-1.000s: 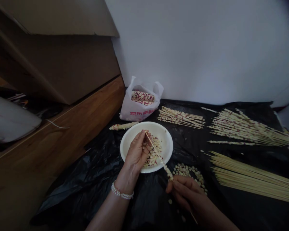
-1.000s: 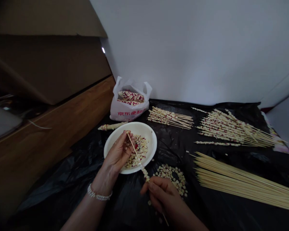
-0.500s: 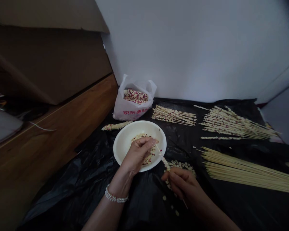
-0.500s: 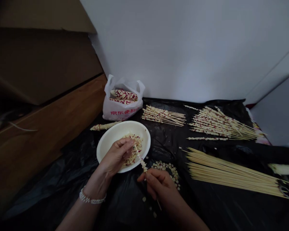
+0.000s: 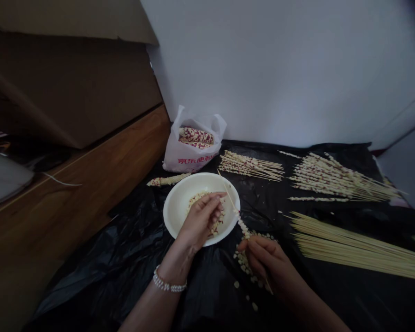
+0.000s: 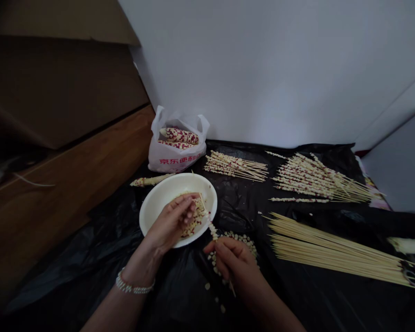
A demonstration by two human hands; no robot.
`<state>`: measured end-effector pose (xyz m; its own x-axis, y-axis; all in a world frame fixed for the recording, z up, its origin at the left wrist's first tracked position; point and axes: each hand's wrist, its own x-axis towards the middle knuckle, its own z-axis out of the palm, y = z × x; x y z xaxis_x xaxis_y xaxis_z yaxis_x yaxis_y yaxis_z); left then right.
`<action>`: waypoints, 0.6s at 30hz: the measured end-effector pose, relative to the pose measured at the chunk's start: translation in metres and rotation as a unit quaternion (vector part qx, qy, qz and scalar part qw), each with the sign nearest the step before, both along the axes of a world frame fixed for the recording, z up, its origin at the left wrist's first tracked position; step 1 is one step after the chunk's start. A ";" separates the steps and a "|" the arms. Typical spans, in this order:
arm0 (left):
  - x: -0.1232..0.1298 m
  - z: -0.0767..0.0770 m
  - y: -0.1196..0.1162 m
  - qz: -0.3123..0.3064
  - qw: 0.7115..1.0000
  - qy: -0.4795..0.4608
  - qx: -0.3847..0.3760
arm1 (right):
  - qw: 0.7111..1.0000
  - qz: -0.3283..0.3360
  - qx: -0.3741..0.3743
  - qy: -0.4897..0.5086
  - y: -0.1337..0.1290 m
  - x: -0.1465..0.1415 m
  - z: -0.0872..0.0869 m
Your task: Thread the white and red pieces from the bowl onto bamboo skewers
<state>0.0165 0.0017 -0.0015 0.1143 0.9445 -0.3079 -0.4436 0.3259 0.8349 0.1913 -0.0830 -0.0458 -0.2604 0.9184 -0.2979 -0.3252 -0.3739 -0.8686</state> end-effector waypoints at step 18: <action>-0.011 0.006 0.016 0.194 0.938 -0.245 -0.151 | 0.999 0.016 -0.031 0.036 0.001 0.002 0.000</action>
<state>0.0055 0.0179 0.0045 -0.0226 0.8225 -0.5683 -0.8841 0.2489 0.3955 0.1932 -0.0825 -0.0454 -0.3126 0.8895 -0.3334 -0.3722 -0.4376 -0.8185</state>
